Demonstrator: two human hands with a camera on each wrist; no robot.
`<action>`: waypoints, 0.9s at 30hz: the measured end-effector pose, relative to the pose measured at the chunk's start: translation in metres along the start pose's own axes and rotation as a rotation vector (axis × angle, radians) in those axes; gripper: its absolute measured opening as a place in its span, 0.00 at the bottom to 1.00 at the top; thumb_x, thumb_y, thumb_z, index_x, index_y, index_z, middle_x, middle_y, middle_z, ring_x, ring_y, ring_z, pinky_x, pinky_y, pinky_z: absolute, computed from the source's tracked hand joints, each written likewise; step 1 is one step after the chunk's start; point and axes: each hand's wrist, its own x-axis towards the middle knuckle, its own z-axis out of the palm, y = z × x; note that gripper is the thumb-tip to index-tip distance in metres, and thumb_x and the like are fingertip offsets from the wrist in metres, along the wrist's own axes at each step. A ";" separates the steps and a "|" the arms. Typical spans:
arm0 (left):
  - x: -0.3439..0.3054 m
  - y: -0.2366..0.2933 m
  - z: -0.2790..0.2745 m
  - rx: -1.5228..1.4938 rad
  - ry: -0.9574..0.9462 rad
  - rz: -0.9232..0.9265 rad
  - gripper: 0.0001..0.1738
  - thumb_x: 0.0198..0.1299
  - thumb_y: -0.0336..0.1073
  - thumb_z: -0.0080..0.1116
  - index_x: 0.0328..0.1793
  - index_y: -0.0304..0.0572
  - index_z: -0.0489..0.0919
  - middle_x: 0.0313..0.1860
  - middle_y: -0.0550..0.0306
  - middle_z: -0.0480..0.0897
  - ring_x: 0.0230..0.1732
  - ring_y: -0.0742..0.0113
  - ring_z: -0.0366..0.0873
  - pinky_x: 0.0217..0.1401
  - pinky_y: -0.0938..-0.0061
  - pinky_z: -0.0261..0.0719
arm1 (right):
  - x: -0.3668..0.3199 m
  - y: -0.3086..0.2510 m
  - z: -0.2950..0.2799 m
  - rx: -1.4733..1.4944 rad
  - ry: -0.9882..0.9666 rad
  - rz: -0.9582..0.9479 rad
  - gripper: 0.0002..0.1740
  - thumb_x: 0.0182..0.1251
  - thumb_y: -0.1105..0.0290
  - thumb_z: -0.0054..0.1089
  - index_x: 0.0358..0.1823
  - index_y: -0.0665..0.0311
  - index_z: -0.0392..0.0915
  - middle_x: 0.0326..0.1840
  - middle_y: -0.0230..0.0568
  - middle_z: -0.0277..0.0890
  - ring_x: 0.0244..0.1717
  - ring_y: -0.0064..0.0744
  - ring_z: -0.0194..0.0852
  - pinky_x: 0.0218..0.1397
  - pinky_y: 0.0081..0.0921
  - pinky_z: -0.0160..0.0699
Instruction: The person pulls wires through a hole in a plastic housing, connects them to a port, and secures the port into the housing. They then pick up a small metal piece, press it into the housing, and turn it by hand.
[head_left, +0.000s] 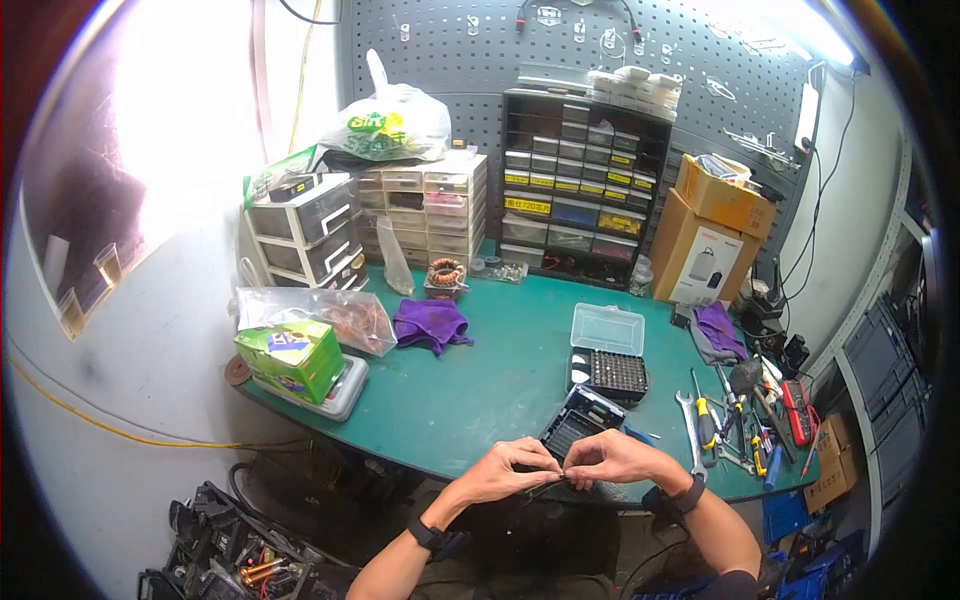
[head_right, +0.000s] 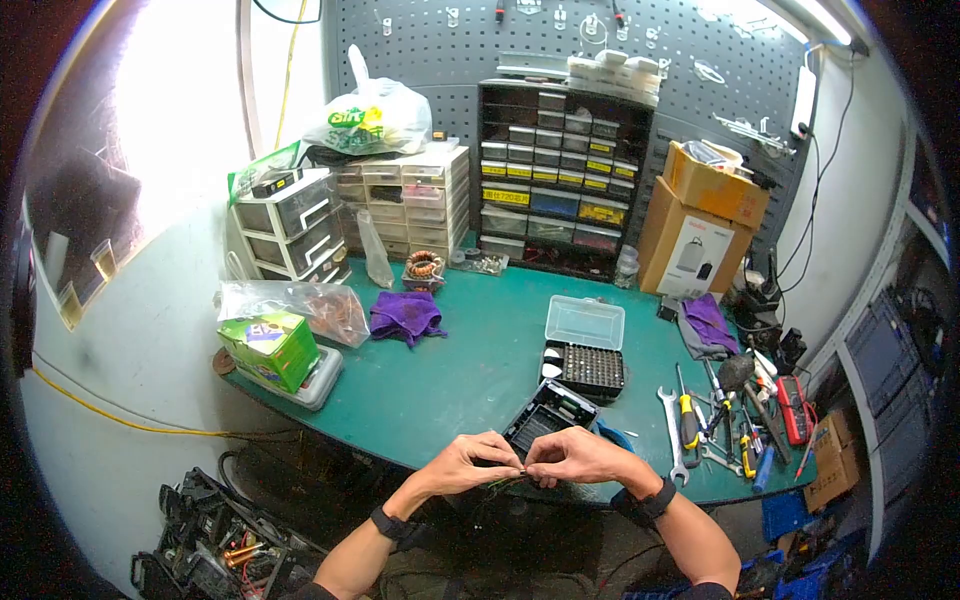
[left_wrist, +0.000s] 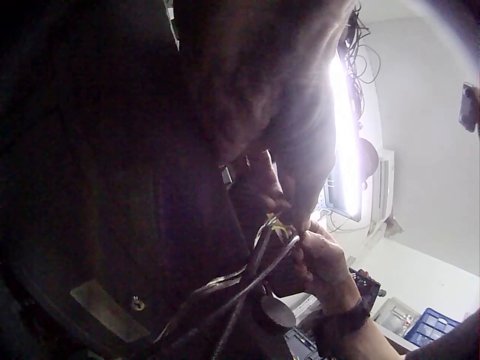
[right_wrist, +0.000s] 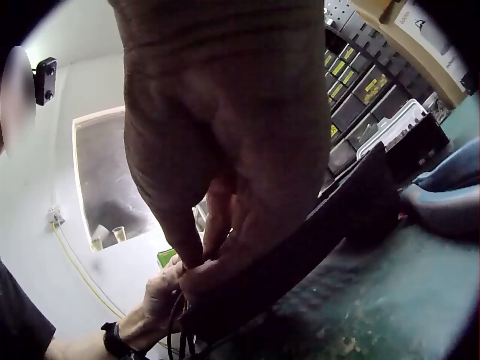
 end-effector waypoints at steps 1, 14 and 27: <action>0.000 0.000 0.000 0.009 -0.006 0.002 0.10 0.65 0.35 0.70 0.49 0.41 0.91 0.42 0.57 0.86 0.47 0.66 0.81 0.54 0.71 0.79 | 0.001 0.000 0.000 0.000 -0.001 0.000 0.13 0.75 0.63 0.64 0.47 0.69 0.84 0.35 0.35 0.86 0.37 0.21 0.86 0.42 0.23 0.85; 0.000 -0.003 0.000 0.013 -0.019 0.020 0.10 0.64 0.34 0.71 0.49 0.42 0.91 0.42 0.57 0.86 0.48 0.66 0.81 0.53 0.72 0.79 | 0.008 0.004 -0.003 0.064 -0.066 0.041 0.13 0.74 0.63 0.62 0.43 0.68 0.81 0.35 0.34 0.85 0.37 0.21 0.86 0.43 0.23 0.84; 0.000 -0.001 0.000 0.024 -0.023 0.042 0.09 0.64 0.34 0.71 0.49 0.43 0.91 0.42 0.57 0.85 0.47 0.66 0.80 0.53 0.71 0.79 | 0.009 0.000 -0.007 0.025 -0.122 0.028 0.13 0.76 0.63 0.62 0.44 0.68 0.81 0.36 0.34 0.84 0.38 0.22 0.85 0.45 0.24 0.83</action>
